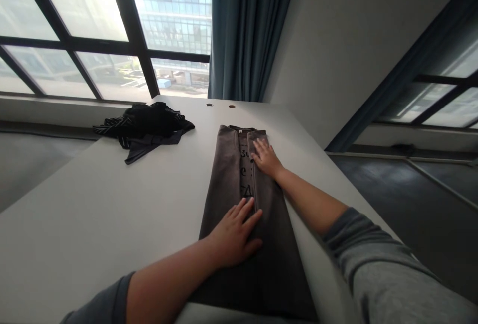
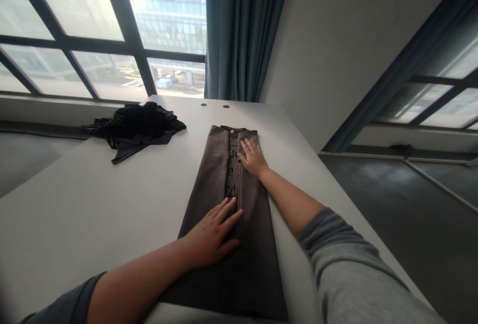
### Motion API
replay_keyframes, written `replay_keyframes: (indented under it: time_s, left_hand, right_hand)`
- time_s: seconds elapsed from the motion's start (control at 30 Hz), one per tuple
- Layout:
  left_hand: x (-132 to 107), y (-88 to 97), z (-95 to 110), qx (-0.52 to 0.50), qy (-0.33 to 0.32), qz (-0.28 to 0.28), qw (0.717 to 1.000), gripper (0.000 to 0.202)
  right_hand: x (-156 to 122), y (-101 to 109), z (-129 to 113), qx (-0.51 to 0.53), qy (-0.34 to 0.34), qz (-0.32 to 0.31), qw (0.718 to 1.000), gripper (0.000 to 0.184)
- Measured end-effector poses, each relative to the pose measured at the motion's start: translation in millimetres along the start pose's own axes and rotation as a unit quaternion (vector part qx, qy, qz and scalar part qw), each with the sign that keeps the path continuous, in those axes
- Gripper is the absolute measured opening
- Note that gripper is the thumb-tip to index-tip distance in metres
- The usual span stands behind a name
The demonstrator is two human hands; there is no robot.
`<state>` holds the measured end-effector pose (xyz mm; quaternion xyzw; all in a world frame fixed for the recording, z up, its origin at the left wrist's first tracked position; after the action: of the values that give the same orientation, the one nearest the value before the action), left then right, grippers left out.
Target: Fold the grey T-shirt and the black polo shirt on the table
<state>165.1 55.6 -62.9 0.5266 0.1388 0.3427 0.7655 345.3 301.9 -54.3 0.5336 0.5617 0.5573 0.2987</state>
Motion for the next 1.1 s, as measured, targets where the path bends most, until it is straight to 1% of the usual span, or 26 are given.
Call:
replay_keyframes:
  time_s: [0.07, 0.13, 0.17, 0.2, 0.27, 0.33, 0.4, 0.47, 0.53, 0.57, 0.63, 0.73, 0.87, 1.1]
  left_hand:
    - [-4, 9.2, -11, 0.011, 0.028, 0.011, 0.999, 0.077]
    - [-12, 18.0, -21, 0.02, 0.046, 0.003, 0.999, 0.072]
    - [-17, 21.9, -25, 0.022, 0.047, -0.007, 0.999, 0.068]
    - [-25, 25.8, -28, 0.02, 0.042, -0.019, 0.999, 0.064]
    - [-43, 34.5, -31, 0.006, 0.029, -0.03, 0.999, 0.053]
    - [-66, 43.8, -33, -0.022, 0.022, -0.022, 0.999, 0.042]
    - [-93, 50.9, -32, -0.072, 0.007, -0.013, 0.997, 0.029]
    - [-121, 54.6, -29, -0.123, -0.014, -0.011, 0.992, 0.024]
    - [-144, 55.1, -24, -0.142, -0.017, -0.014, 0.99, 0.025]
    - [-153, 54.6, -22, -0.138, -0.01, -0.015, 0.99, 0.026]
    - [-163, 53.2, -17, -0.116, 0.013, -0.012, 0.993, 0.032]
    - [-165, 51.9, -9, -0.081, 0.034, -0.003, 0.996, 0.037]
    - [-162, 53.2, -4, -0.062, 0.025, 0.009, 0.998, 0.029]
    - [-169, 56.2, -2, -0.072, 0.005, 0.004, 0.997, 0.023]
  right_hand:
    - [-68, 13, -3, 0.043, 0.069, 0.007, 0.997, 0.061]
    - [-138, 28, -6, 0.078, 0.124, 0.014, 0.989, 0.048]
    - [-171, 36, -7, 0.091, 0.139, 0.023, 0.986, 0.038]
    - [-199, 46, -7, 0.104, 0.14, 0.04, 0.984, 0.031]
    - [-247, 62, -10, 0.14, 0.145, 0.051, 0.978, 0.028]
    - [-283, 72, -16, 0.173, 0.166, 0.021, 0.971, 0.03]
    - [-309, 76, -22, 0.196, 0.185, -0.013, 0.963, 0.032]
    - [-328, 79, -27, 0.21, 0.194, -0.03, 0.958, 0.035]
    - [-339, 80, -31, 0.216, 0.202, -0.042, 0.954, 0.037]
    - [-342, 80, -33, 0.215, 0.209, -0.05, 0.953, 0.037]
    - [-344, 79, -37, 0.209, 0.218, -0.066, 0.951, 0.036]
    - [-344, 80, -41, 0.203, 0.235, -0.082, 0.947, 0.039]
    - [-347, 76, -42, 0.201, 0.255, -0.104, 0.94, 0.046]
    - [-358, 71, -37, 0.22, 0.227, -0.085, 0.945, 0.035]
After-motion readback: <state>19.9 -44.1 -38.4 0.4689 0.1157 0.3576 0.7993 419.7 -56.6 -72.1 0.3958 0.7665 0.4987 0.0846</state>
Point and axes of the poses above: each hand's wrist, its own x-axis towards the middle knuckle, its own y-axis out of the back of the hand, z = x × y, the point moved 5 cm from there along x, towards the middle knuckle, and after that the axes turned 3 degrees about -y, right-handed, at the moved point
